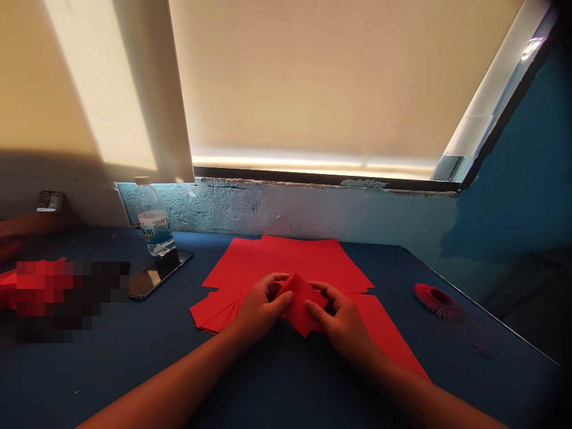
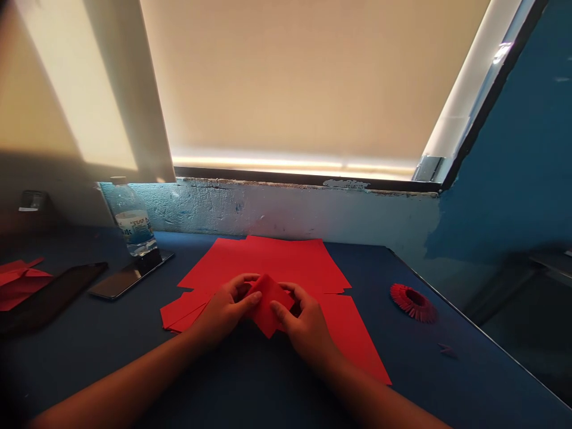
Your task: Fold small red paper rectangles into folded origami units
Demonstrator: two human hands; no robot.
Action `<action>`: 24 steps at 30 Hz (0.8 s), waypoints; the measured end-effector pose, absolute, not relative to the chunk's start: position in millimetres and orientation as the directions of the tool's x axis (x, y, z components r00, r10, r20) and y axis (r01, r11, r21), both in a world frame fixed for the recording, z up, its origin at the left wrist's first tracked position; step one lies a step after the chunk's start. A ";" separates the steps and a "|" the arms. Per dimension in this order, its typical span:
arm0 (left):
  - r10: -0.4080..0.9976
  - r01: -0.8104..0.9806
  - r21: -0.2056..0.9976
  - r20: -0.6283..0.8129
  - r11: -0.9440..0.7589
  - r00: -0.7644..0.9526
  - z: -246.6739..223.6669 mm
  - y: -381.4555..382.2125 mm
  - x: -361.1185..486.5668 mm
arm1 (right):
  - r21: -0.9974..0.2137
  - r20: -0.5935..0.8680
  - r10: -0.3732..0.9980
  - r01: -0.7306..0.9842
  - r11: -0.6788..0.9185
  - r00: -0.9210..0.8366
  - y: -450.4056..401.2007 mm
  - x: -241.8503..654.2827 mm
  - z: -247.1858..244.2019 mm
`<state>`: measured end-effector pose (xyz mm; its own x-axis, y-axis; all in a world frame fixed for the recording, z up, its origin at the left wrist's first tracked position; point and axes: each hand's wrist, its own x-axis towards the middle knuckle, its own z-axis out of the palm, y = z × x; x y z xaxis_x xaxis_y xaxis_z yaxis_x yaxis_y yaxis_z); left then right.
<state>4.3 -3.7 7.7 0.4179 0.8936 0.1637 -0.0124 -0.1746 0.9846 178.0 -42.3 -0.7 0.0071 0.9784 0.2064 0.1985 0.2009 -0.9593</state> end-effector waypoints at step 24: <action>0.886 -0.062 0.997 0.074 -0.051 0.459 3.2 1.6 -2.2 | -0.982 0.187 0.980 0.036 0.185 0.065 -41.5 178.6 -1.0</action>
